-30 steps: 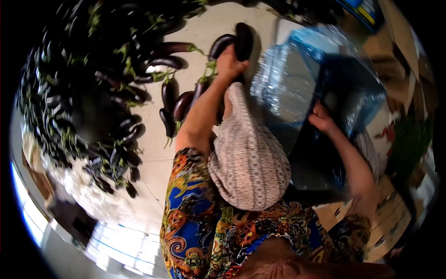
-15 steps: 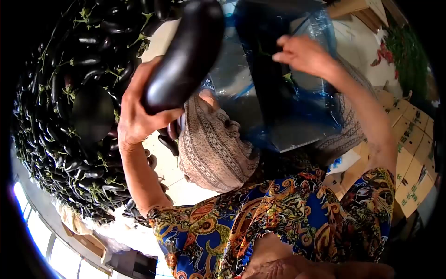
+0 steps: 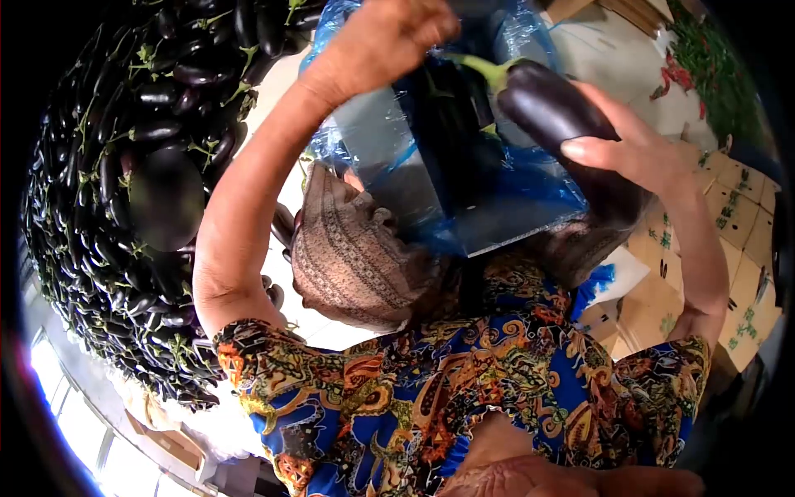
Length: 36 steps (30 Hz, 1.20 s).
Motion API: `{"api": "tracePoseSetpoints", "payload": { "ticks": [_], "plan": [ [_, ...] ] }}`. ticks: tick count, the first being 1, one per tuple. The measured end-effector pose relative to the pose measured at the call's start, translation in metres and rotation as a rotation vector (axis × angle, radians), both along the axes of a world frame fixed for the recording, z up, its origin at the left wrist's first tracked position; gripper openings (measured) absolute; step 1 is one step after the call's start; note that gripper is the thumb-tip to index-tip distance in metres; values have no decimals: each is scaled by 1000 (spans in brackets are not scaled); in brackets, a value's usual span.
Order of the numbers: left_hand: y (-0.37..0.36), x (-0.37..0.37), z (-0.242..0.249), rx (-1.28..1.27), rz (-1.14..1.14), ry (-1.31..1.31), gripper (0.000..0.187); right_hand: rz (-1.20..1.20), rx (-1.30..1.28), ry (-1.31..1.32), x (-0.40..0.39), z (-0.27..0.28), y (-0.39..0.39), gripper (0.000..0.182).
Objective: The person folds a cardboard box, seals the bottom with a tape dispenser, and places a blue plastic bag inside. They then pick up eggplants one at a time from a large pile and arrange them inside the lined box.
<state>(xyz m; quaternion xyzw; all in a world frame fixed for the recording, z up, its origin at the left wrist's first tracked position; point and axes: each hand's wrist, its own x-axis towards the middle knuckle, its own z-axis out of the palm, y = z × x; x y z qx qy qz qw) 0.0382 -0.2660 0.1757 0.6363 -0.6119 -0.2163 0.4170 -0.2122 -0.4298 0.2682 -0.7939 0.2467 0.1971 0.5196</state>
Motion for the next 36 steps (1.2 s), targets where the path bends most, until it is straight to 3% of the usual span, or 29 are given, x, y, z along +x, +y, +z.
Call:
{"api": "tracePoseSetpoints", "payload": {
  "ticks": [2, 3, 4, 5, 8, 9, 10, 12, 14, 15, 18, 20, 22, 23, 26, 27, 30, 32, 35, 36],
  "plan": [
    [-6, -29, -14, 238, -104, -236, 33, -22, -43, 67, -7, -4, -3, 72],
    [-10, -41, -27, 171, -176, -391, 34, -14, -79, 129, -7, -10, -7, 72],
    [-11, -51, -38, 314, -175, -467, 33, -6, -116, 190, -8, -15, -9, 72],
    [-15, -50, -52, 211, -104, -382, 32, 13, -176, 150, -10, -17, -9, 70],
    [-19, -44, -72, 93, 233, -296, 31, -186, 56, 151, -22, -24, -23, 65],
    [-18, -44, -70, 170, 176, -355, 36, -420, 78, 106, -23, -25, -15, 62],
    [-23, -50, -70, 376, -9, -501, 43, -339, 32, 96, -17, -26, -13, 63],
    [-24, -71, -80, 416, -401, -702, 39, -182, -63, 76, -5, -30, -12, 63],
    [-25, -94, -109, 477, -518, -614, 39, -144, -75, 78, 6, -43, -5, 63],
    [-27, -103, -114, 576, -572, -719, 46, -155, -5, 82, 10, -56, -5, 63],
    [-22, -106, -117, 560, -562, -898, 55, -207, 81, 71, 19, -89, 6, 61],
    [-25, -100, -108, 594, -601, -867, 58, -123, 6, 171, 23, -129, 1, 69],
    [-25, -101, -102, 633, -571, -838, 55, -113, -91, 84, 30, -133, 17, 68],
    [-23, -96, -101, 602, -568, -790, 58, -126, -100, 212, 36, -129, 21, 69],
    [-33, -97, -100, 812, -567, -638, 56, -134, -147, 234, 34, -157, 11, 76],
    [-33, -95, -96, 773, -586, -682, 40, -149, -50, 239, 31, -166, 7, 79],
    [-34, -86, -100, 745, -553, -626, 23, -177, -91, 141, 24, -206, 8, 85],
    [-34, -81, -96, 756, -500, -522, 18, -59, -322, 157, 24, -226, 20, 95],
    [-31, -75, -99, 694, -505, -487, 20, 113, -343, 533, 20, -222, 28, 99],
    [-31, -77, -100, 701, -508, -493, 20, 100, -351, 506, 16, -219, 32, 96]
  ]
}}
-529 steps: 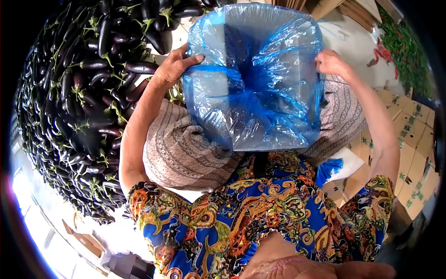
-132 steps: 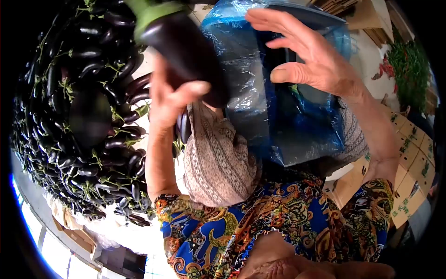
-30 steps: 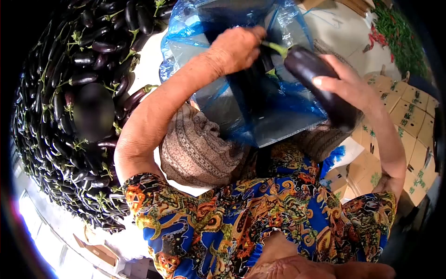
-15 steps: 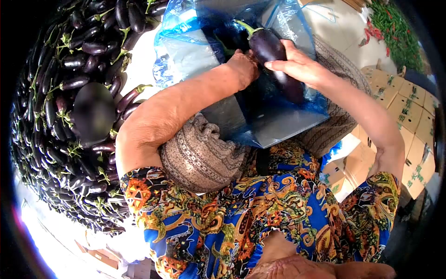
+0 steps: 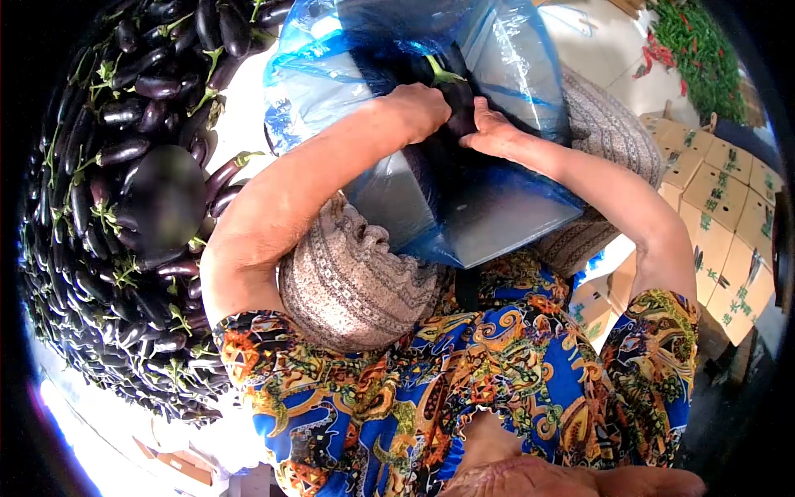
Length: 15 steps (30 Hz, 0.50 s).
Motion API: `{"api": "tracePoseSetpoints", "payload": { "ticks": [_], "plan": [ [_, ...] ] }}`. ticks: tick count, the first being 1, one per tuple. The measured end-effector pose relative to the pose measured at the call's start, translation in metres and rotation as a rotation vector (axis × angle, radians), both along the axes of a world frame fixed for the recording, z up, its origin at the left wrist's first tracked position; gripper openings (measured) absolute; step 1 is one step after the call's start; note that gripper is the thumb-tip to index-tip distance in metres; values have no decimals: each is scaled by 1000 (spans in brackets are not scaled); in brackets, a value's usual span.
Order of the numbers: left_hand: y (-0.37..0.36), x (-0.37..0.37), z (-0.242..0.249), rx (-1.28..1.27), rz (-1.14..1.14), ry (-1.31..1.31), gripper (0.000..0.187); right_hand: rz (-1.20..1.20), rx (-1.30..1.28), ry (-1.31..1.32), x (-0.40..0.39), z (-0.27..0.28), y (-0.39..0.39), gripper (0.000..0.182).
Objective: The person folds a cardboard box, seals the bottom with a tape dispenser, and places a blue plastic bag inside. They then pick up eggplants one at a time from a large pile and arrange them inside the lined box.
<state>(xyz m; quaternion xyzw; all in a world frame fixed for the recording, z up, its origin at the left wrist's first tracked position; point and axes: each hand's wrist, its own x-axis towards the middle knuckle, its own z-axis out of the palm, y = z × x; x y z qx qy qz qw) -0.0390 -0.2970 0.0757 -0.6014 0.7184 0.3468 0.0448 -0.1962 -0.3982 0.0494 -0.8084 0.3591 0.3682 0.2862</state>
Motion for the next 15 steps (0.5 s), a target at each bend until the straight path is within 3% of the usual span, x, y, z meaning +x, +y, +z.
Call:
{"api": "tracePoseSetpoints", "payload": {
  "ticks": [2, 6, 10, 15],
  "plan": [
    [-1, 0, -1, 5, 0, -18, 22, -7, -26, -63, -3, 7, 3, 90],
    [1, -15, 12, -10, -10, -36, 24, -96, -83, -100, 8, -4, 11, 97],
    [4, -18, 13, -7, 26, -39, 23, 142, -67, -36, 18, 22, -2, 81],
    [3, -16, 16, -34, -1, 25, 22, 186, -111, -59, 12, 14, -5, 74]
  ]
}}
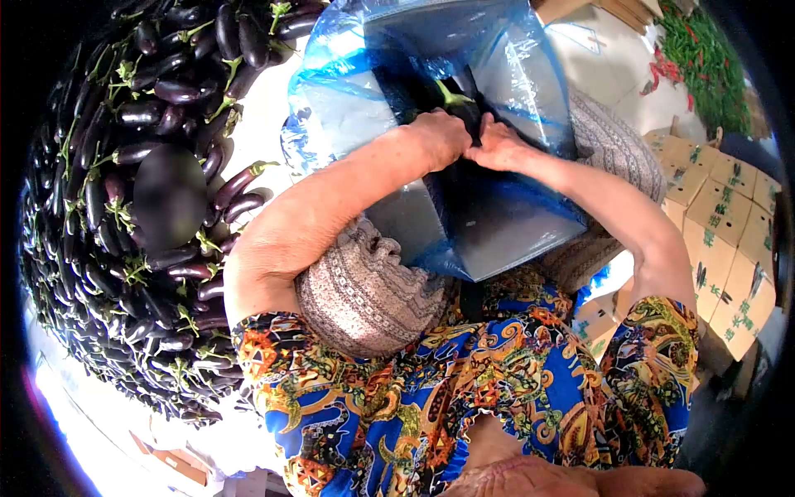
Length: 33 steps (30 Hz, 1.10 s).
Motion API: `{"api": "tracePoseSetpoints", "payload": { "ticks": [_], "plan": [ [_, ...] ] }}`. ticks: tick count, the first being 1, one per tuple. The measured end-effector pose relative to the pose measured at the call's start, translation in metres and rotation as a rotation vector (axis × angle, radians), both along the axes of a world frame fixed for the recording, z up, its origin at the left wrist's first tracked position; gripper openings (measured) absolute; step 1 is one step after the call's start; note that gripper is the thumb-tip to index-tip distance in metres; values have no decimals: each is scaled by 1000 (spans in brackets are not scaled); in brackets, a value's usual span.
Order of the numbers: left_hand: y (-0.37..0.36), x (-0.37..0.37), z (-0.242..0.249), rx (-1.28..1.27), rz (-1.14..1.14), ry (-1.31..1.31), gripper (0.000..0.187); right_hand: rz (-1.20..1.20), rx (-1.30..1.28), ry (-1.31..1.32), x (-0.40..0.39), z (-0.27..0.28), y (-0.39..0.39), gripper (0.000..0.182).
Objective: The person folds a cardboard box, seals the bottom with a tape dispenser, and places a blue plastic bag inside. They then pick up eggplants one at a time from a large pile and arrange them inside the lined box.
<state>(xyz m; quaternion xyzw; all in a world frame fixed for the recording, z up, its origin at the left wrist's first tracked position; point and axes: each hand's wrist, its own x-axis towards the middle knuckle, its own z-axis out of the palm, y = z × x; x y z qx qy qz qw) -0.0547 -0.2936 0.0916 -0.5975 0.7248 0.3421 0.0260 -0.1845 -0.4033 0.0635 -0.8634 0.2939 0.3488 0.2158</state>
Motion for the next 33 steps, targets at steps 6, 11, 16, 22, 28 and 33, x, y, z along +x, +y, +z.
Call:
{"api": "tracePoseSetpoints", "payload": {
  "ticks": [6, 11, 16, 22, 28, 33],
  "plan": [
    [25, 28, 67, -176, 104, 748, 32, 117, 117, -114, -31, -24, -12, 65],
    [127, 31, 209, -700, 359, 588, 25, 365, -69, -64, 4, 65, -1, 36],
    [156, -9, 226, -1213, 538, 207, 22, 366, -27, -364, 45, 53, -10, 44],
    [150, 4, 211, -1307, 672, 278, 24, 422, -45, -845, 108, 63, 1, 32],
    [158, 110, 82, -826, 1407, 493, 23, 455, 166, -796, 88, 89, 0, 35],
    [202, 221, -156, -713, 1340, -171, 43, 346, 170, -520, 62, 104, -5, 30]
  ]
}}
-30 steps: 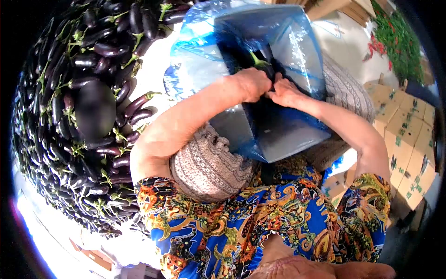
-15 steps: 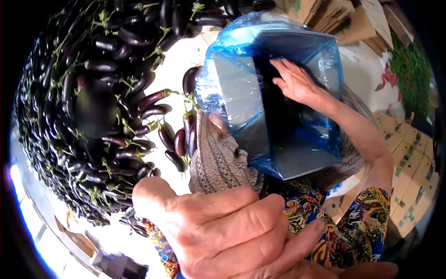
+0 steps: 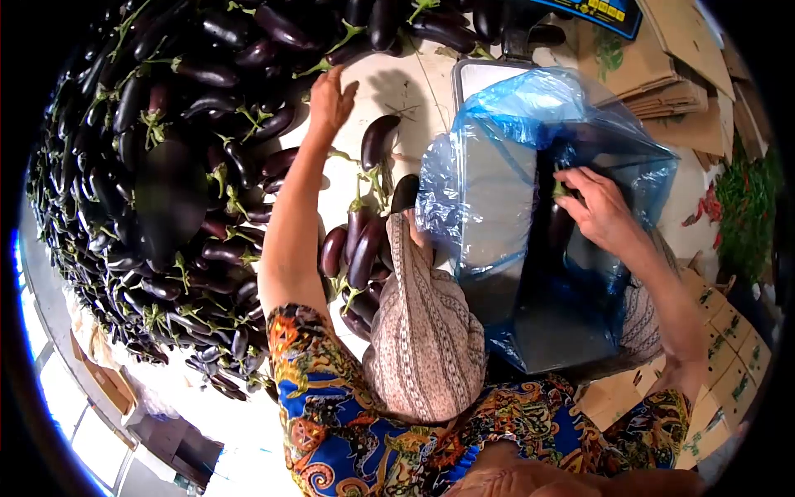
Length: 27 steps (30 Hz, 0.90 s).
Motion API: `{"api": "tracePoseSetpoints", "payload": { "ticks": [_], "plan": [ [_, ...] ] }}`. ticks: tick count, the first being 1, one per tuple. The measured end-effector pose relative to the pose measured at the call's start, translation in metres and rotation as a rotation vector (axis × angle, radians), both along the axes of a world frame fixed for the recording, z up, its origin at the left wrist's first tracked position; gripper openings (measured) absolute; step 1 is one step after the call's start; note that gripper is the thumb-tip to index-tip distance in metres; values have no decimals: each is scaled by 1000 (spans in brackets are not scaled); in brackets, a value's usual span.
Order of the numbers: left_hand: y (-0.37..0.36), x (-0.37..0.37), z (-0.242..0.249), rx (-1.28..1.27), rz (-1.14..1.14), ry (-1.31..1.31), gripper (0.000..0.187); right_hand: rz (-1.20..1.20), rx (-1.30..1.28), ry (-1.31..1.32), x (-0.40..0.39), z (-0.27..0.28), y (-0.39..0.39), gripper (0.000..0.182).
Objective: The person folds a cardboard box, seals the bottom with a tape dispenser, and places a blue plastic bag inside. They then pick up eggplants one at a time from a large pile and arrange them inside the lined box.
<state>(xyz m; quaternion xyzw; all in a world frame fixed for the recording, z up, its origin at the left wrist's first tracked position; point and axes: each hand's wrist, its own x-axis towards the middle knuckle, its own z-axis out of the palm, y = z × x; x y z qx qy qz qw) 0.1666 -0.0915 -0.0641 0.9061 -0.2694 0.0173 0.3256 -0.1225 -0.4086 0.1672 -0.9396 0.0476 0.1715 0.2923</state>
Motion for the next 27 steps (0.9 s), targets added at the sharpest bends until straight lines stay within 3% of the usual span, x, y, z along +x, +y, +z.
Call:
{"api": "tracePoseSetpoints", "payload": {
  "ticks": [1, 3, 6, 7, 8, 10, 11, 12, 14, 16, 20, 23, 26, 27],
  "plan": [
    [2, 19, -31, 21, -10, -142, 42, -34, -33, 34, -4, -1, -4, 30],
    [1, 65, -85, 239, 33, -184, 60, 4, -163, 7, -18, -6, -24, 27],
    [-12, 73, -81, 228, 36, 60, 58, 16, -203, -79, -32, -7, -42, 35],
    [-19, 55, -68, 320, 147, -138, 57, 26, -182, -64, -36, -16, -47, 38],
    [-31, 47, -48, 279, 288, 121, 52, -70, -159, 86, -39, -22, -42, 45],
    [-34, 42, -50, 435, 383, 243, 48, -76, -192, 85, -33, -21, -21, 54],
    [-26, 41, -61, 551, 326, 56, 48, -45, -180, 153, -36, -31, -21, 60],
    [-29, 41, -47, 608, 326, 53, 46, -73, -158, 175, -35, -36, -16, 60],
    [-29, 30, -26, 603, 254, 94, 49, -36, -163, 259, -36, -42, -17, 60],
    [-23, 26, -47, 422, 236, 505, 57, -21, -135, 255, -33, -48, -21, 56],
    [-27, -25, -33, 456, 244, 612, 67, -26, -84, 269, -36, -53, -27, 51],
    [-24, -47, -36, 360, 353, 324, 64, -10, -127, 243, -37, -54, -26, 46],
    [-39, -27, -37, 24, 293, 12, 66, -19, -163, 318, -34, -56, -25, 43],
    [-47, -18, -43, -11, 287, 70, 67, -15, -138, 292, -34, -55, -26, 41]
  ]
}}
